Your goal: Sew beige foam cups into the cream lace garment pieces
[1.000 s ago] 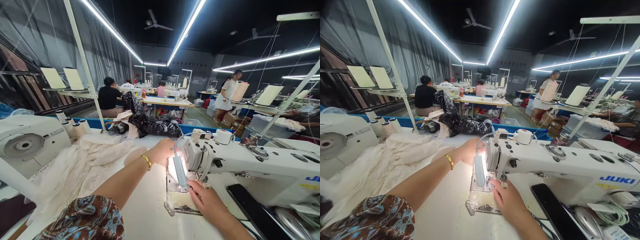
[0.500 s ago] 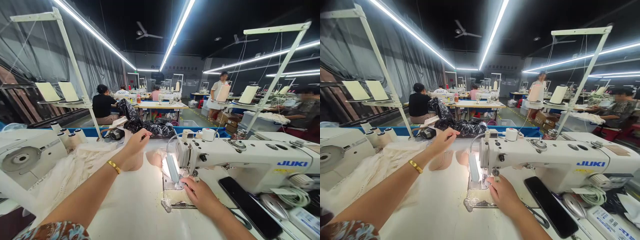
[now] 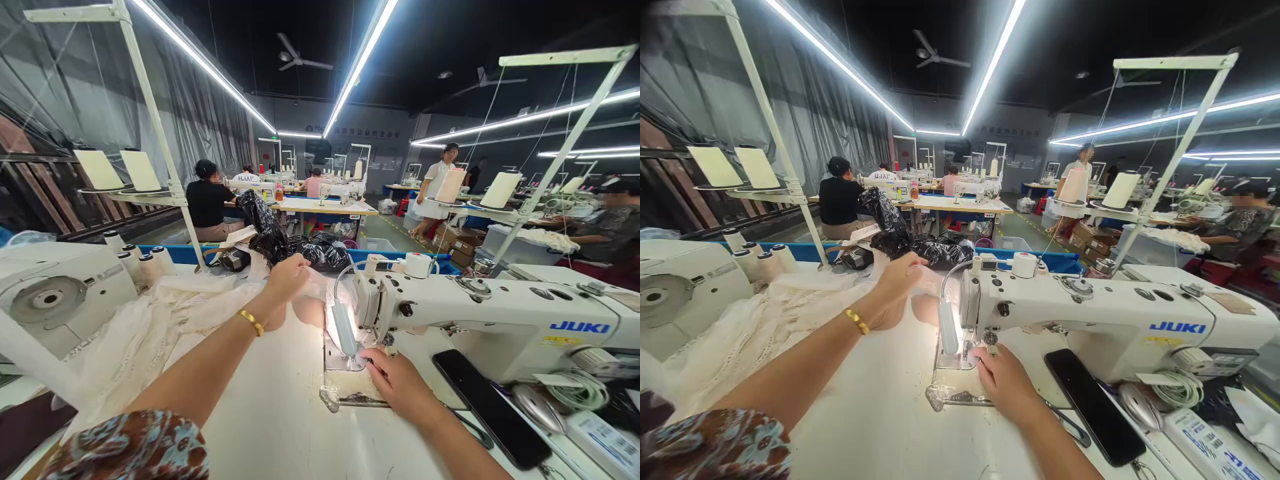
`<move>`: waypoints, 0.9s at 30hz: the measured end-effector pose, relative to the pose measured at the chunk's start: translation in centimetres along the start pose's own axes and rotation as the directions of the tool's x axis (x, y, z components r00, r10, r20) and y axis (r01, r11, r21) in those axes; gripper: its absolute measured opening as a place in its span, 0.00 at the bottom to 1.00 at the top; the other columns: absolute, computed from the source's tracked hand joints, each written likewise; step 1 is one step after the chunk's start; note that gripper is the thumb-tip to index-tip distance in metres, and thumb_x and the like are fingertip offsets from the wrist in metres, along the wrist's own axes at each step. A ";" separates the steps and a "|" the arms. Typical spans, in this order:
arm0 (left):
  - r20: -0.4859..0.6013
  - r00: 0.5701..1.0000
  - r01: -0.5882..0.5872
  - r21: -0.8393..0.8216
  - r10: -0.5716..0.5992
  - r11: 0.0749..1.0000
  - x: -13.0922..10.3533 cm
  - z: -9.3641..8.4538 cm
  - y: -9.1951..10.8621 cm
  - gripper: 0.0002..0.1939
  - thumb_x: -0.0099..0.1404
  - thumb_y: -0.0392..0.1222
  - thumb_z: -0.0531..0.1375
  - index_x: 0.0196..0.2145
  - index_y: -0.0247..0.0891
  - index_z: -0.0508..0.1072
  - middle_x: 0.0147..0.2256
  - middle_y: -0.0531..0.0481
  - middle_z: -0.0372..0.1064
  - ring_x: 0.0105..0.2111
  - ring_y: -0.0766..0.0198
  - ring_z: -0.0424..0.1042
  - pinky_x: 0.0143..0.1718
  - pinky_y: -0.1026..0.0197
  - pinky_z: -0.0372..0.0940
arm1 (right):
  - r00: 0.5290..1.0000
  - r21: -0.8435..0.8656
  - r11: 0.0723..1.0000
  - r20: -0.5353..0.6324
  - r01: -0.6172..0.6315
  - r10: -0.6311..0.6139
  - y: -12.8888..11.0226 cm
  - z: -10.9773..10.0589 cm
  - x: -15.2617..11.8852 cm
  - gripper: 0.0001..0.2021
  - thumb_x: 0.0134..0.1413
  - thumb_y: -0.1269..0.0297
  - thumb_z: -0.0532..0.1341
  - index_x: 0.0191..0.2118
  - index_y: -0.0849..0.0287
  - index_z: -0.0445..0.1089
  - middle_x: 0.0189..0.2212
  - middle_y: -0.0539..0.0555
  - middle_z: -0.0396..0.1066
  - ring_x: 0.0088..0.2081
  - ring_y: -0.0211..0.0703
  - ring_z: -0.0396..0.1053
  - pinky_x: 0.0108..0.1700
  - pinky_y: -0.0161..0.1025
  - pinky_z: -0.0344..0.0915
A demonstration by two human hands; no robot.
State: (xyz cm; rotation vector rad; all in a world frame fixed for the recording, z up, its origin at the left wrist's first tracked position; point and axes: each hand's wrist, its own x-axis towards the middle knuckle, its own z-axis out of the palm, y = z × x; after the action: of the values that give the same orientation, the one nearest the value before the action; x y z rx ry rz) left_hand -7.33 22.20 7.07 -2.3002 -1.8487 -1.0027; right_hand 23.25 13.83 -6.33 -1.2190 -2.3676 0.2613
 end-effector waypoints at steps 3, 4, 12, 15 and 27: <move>0.000 1.000 -0.006 -0.008 0.006 1.000 -4.1 -2.9 -0.4 0.16 0.73 0.43 0.47 0.45 0.40 0.73 0.47 0.45 0.79 0.43 0.53 0.76 0.42 0.54 0.69 | 1.000 0.002 1.000 -0.010 0.015 -0.015 0.2 0.0 0.1 0.14 0.70 0.66 0.50 0.49 0.53 0.74 0.33 0.52 0.74 0.29 0.46 0.65 0.35 0.41 0.63; 0.041 0.999 -0.035 -0.012 0.035 0.999 -6.1 -3.3 -0.3 0.16 0.75 0.46 0.47 0.43 0.40 0.73 0.44 0.46 0.79 0.42 0.53 0.76 0.42 0.54 0.69 | 1.000 0.003 1.000 -0.006 0.015 -0.015 0.2 0.0 0.2 0.15 0.69 0.67 0.50 0.49 0.54 0.74 0.34 0.53 0.74 0.29 0.45 0.65 0.35 0.41 0.62; 0.471 0.738 -0.383 -0.297 0.483 0.875 -16.7 0.7 3.5 0.08 0.75 0.41 0.56 0.36 0.41 0.70 0.45 0.48 0.77 0.48 0.55 0.75 0.51 0.54 0.68 | 0.999 -0.023 1.000 0.034 0.000 0.000 -0.1 -0.7 0.3 0.15 0.67 0.72 0.52 0.48 0.58 0.75 0.36 0.54 0.77 0.30 0.45 0.63 0.37 0.40 0.58; 0.447 0.774 -0.363 -0.268 0.449 0.893 -15.3 3.2 4.2 0.08 0.71 0.31 0.54 0.36 0.40 0.70 0.41 0.49 0.74 0.40 0.59 0.73 0.42 0.58 0.68 | 0.999 -0.031 0.999 0.046 -0.007 0.009 -0.1 -0.8 0.2 0.14 0.69 0.72 0.53 0.50 0.58 0.75 0.36 0.54 0.77 0.31 0.44 0.64 0.37 0.39 0.57; 0.397 0.768 -0.453 -0.217 0.503 0.864 -12.7 6.5 5.1 0.11 0.66 0.32 0.59 0.28 0.39 0.63 0.32 0.50 0.68 0.32 0.60 0.65 0.32 0.60 0.59 | 0.999 0.019 0.999 -0.018 0.043 -0.043 0.5 -0.6 0.1 0.13 0.67 0.73 0.54 0.48 0.56 0.75 0.37 0.53 0.78 0.30 0.43 0.65 0.36 0.39 0.59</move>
State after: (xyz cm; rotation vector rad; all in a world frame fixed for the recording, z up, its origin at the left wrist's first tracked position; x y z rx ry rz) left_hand -0.97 12.21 -2.41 -3.0393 -1.1734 -0.5441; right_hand 23.79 14.18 -5.97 -1.1550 -2.3677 0.2583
